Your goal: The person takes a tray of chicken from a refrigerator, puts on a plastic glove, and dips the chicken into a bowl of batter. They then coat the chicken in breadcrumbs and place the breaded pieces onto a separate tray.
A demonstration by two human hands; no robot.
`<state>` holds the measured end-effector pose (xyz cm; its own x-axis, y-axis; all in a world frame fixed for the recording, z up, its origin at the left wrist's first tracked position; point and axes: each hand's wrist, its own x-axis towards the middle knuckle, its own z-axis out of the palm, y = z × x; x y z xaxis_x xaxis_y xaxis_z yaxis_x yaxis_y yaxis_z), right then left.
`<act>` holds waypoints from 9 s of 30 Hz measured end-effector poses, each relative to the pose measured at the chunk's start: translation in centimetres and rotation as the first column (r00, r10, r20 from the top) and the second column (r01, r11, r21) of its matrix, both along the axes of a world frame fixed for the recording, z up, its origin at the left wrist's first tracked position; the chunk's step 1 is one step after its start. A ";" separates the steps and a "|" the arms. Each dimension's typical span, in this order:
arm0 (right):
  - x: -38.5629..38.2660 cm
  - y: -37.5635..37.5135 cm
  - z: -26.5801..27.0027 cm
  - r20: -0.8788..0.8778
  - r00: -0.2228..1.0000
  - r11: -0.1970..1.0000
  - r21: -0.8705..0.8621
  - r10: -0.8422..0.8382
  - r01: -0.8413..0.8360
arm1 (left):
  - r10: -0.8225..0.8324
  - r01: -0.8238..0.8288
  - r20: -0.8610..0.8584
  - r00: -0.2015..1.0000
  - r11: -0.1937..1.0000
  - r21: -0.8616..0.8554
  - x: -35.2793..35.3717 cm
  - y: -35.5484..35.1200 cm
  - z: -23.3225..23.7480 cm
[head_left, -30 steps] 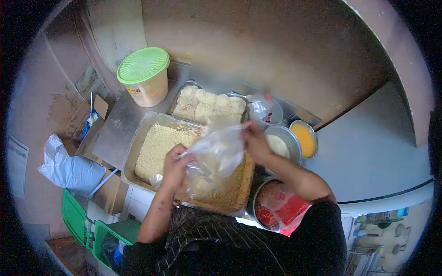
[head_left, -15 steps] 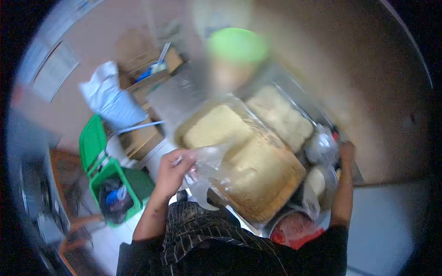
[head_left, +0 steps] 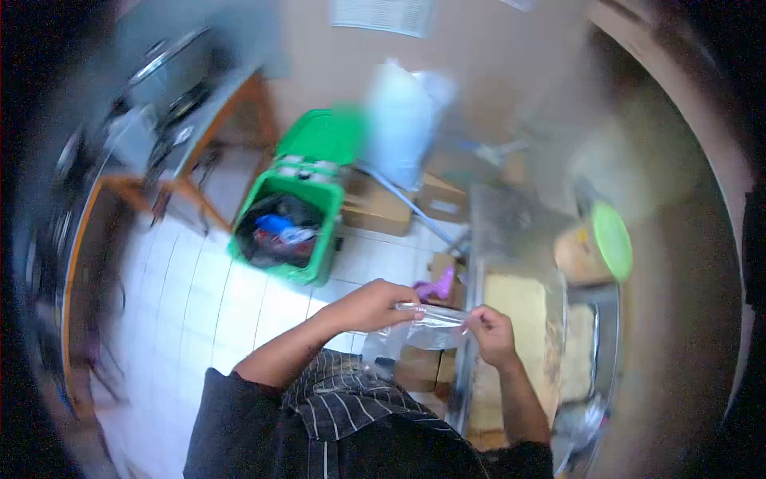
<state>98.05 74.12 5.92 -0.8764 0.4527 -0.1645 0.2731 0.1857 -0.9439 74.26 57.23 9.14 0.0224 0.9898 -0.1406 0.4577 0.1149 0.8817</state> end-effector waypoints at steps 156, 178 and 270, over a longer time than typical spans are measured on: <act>-105.4 -96.0 -14.5 -0.325 0.397 0.211 -0.928 -0.858 -0.306 | -0.572 0.575 -0.065 0.818 0.814 0.082 -94.6 -93.3 -2.8; -68.8 -83.2 -10.7 -0.213 0.143 0.257 -0.786 -0.966 0.562 | -0.574 0.568 0.310 0.758 0.814 0.119 -56.1 -68.3 -11.7; 2.1 2.4 1.6 -0.289 -0.016 -0.196 0.608 -0.957 0.769 | -0.640 0.701 0.497 0.586 0.708 0.084 16.7 30.8 -6.3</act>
<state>100.14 76.56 7.51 0.4669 0.7850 0.4071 0.7418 -0.0971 -0.6636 90.97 88.05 2.85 0.7643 0.6442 -0.0271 -0.0087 0.0524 0.9986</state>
